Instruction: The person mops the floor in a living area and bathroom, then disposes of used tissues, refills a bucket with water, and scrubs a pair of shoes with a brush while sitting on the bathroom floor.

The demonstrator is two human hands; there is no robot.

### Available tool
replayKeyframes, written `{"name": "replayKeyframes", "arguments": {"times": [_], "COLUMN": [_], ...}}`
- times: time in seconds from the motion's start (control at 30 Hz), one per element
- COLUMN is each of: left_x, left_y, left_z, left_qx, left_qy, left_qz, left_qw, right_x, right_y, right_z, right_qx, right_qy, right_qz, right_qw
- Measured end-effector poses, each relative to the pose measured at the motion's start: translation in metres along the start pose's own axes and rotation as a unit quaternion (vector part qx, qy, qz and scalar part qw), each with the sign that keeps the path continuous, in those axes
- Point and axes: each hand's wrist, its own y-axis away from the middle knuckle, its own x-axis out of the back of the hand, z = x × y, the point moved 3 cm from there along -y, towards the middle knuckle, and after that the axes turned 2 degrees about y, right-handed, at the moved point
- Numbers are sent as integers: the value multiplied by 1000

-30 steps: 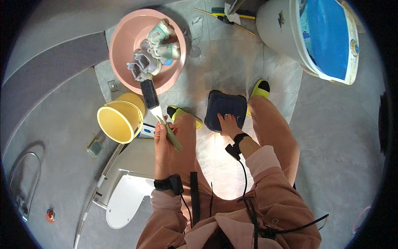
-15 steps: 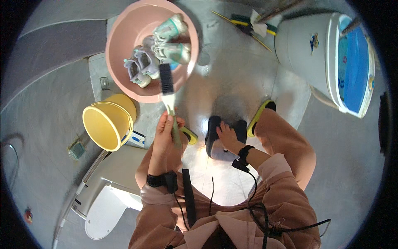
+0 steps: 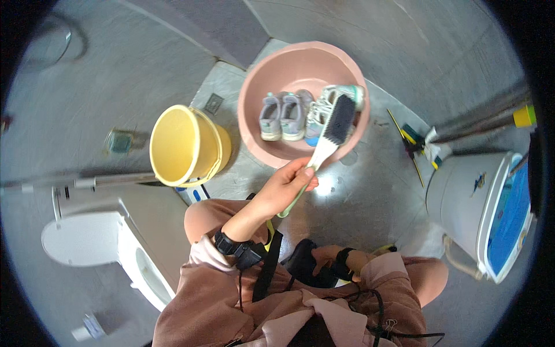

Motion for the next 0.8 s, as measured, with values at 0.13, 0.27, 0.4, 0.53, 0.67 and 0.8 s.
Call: {"name": "replayKeyframes", "arguments": {"times": [0.13,0.27,0.4,0.53,0.67,0.8], "left_x": [-5,2,22,44,65,87], "left_y": [13,35,58,60,48,37], "left_z": [14,30,46,53,50,50], "left_qx": [-111,-120,-191,-265,-273,-212], "left_qy": [54,113,183,236,243,355], "left_qz": [4,81,197,249,293,341], "left_qw": [992,983,944,901,883,844], "right_x": [40,120,196,247,286,314], "right_y": [15,44,145,235,283,311], "right_z": [10,-16,-43,-60,-96,-180], "right_qx": [34,59,159,204,207,186], "right_qy": [-104,-31,-73,-176,-192,-179], "right_qz": [46,141,508,538,543,529], "right_qw": [993,988,843,799,791,808]}}
